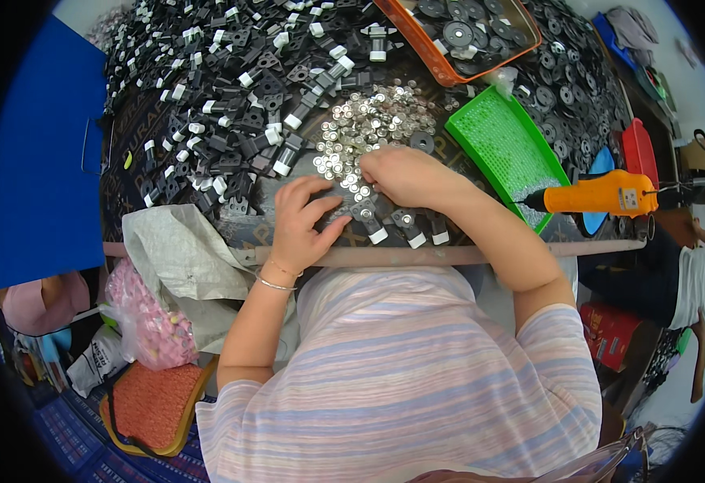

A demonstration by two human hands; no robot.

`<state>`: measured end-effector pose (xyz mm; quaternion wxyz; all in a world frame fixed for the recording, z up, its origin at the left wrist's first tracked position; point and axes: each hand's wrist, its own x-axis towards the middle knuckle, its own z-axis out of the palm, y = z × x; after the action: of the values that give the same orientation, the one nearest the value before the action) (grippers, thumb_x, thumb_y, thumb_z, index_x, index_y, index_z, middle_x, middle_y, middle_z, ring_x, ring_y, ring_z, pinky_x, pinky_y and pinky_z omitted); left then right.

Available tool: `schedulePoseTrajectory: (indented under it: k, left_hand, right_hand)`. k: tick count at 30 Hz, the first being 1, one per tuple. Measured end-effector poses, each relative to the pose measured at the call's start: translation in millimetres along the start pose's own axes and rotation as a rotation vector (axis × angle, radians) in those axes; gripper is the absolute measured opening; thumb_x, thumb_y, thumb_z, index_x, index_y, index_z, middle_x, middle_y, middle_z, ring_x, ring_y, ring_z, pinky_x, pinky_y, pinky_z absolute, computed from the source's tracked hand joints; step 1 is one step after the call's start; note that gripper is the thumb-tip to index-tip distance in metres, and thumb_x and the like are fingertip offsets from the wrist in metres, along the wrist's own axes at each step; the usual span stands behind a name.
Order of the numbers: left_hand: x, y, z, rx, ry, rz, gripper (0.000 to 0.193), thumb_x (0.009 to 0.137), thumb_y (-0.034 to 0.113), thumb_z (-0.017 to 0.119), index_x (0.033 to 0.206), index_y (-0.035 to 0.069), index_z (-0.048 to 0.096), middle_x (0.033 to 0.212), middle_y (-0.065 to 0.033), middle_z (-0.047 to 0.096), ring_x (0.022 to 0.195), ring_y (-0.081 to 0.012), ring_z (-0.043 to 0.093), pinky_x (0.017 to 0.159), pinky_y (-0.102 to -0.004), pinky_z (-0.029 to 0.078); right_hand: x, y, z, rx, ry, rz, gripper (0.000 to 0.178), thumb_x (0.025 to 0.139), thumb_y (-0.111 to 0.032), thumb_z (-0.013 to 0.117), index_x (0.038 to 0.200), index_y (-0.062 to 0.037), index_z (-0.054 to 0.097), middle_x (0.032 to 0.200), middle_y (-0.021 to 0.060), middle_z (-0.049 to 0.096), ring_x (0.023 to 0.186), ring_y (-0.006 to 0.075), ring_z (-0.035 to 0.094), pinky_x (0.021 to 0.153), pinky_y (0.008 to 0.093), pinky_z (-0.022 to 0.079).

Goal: Assembling small plastic components with metal plates using an electric screwdriver.

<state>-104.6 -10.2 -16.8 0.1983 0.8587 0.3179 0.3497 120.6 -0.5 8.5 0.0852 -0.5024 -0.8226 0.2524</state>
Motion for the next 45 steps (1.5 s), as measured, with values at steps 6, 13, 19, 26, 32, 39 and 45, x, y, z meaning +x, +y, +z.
schedulePoseTrajectory:
  k: [6, 13, 19, 26, 32, 39, 45]
  left_hand:
    - [-1.4, 0.2, 0.3, 0.024, 0.015, -0.015, 0.025, 0.066, 0.018, 0.076, 0.086, 0.009, 0.064, 0.103, -0.0065, 0.059, 0.104, -0.0281, 0.052, 0.088, -0.0396, 0.036]
    - [-1.2, 0.7, 0.6, 0.018, 0.028, -0.029, 0.022, 0.067, 0.017, 0.075, 0.084, 0.008, 0.065, 0.102, -0.0062, 0.06, 0.102, -0.0283, 0.053, 0.088, -0.0393, 0.037]
    - [-2.2, -0.9, 1.6, 0.023, 0.035, -0.05, 0.018, 0.07, 0.015, 0.073, 0.084, 0.008, 0.065, 0.101, -0.0064, 0.061, 0.103, -0.0284, 0.053, 0.088, -0.039, 0.037]
    - [-2.7, -0.9, 1.0, 0.018, 0.053, -0.069, 0.017, 0.071, 0.015, 0.073, 0.084, 0.007, 0.065, 0.101, -0.0065, 0.061, 0.102, -0.029, 0.054, 0.088, -0.0389, 0.038]
    - [-2.0, -1.1, 1.3, 0.011, 0.051, -0.073, 0.016, 0.071, 0.014, 0.072, 0.083, 0.006, 0.065, 0.099, -0.0071, 0.061, 0.101, -0.0291, 0.054, 0.088, -0.0391, 0.038]
    - [-2.6, -2.3, 1.2, 0.007, 0.069, -0.067, 0.016, 0.071, 0.014, 0.072, 0.083, 0.006, 0.065, 0.098, -0.0075, 0.061, 0.099, -0.0291, 0.054, 0.086, -0.039, 0.039]
    - [-2.6, -2.2, 1.7, 0.009, 0.067, -0.059, 0.016, 0.071, 0.014, 0.072, 0.083, 0.006, 0.065, 0.098, -0.0074, 0.061, 0.099, -0.0288, 0.054, 0.086, -0.0388, 0.039]
  right_hand:
    - [-1.1, -4.6, -13.9, 0.072, -0.072, 0.07, 0.016, 0.072, -0.009, 0.068, 0.083, -0.0056, 0.056, 0.081, 0.011, 0.062, 0.083, 0.0316, 0.06, 0.07, 0.0416, 0.047]
    - [-5.0, 2.7, -2.5, 0.068, 0.085, -0.051, 0.005, 0.071, -0.007, 0.06, 0.072, -0.0058, 0.056, 0.069, 0.0112, 0.059, 0.073, 0.0318, 0.061, 0.066, 0.0406, 0.047]
    - [-3.0, 4.5, -2.6, 0.058, 0.072, -0.12, 0.009, 0.073, -0.001, 0.056, 0.081, -0.004, 0.058, 0.078, 0.0132, 0.063, 0.08, 0.0319, 0.063, 0.072, 0.0399, 0.048]
    - [4.4, 3.3, -0.3, 0.144, -0.038, 0.004, 0.018, 0.071, -0.003, 0.066, 0.084, -0.0041, 0.053, 0.082, 0.0114, 0.06, 0.085, 0.0319, 0.058, 0.075, 0.0402, 0.046]
    - [11.5, 0.6, 7.1, 0.121, 0.11, -0.074, 0.017, 0.068, -0.002, 0.065, 0.08, -0.0041, 0.053, 0.079, 0.0116, 0.058, 0.082, 0.0322, 0.058, 0.072, 0.0407, 0.046]
    - [14.6, 2.2, 5.1, 0.134, 0.066, -0.103, 0.017, 0.066, -0.001, 0.063, 0.078, -0.0045, 0.052, 0.074, 0.0114, 0.057, 0.077, 0.0321, 0.058, 0.069, 0.0408, 0.046]
    - [13.4, 1.9, -4.8, 0.199, -0.05, -0.05, 0.017, 0.067, -0.001, 0.064, 0.079, -0.0042, 0.051, 0.074, 0.0113, 0.057, 0.075, 0.0311, 0.058, 0.065, 0.0396, 0.046]
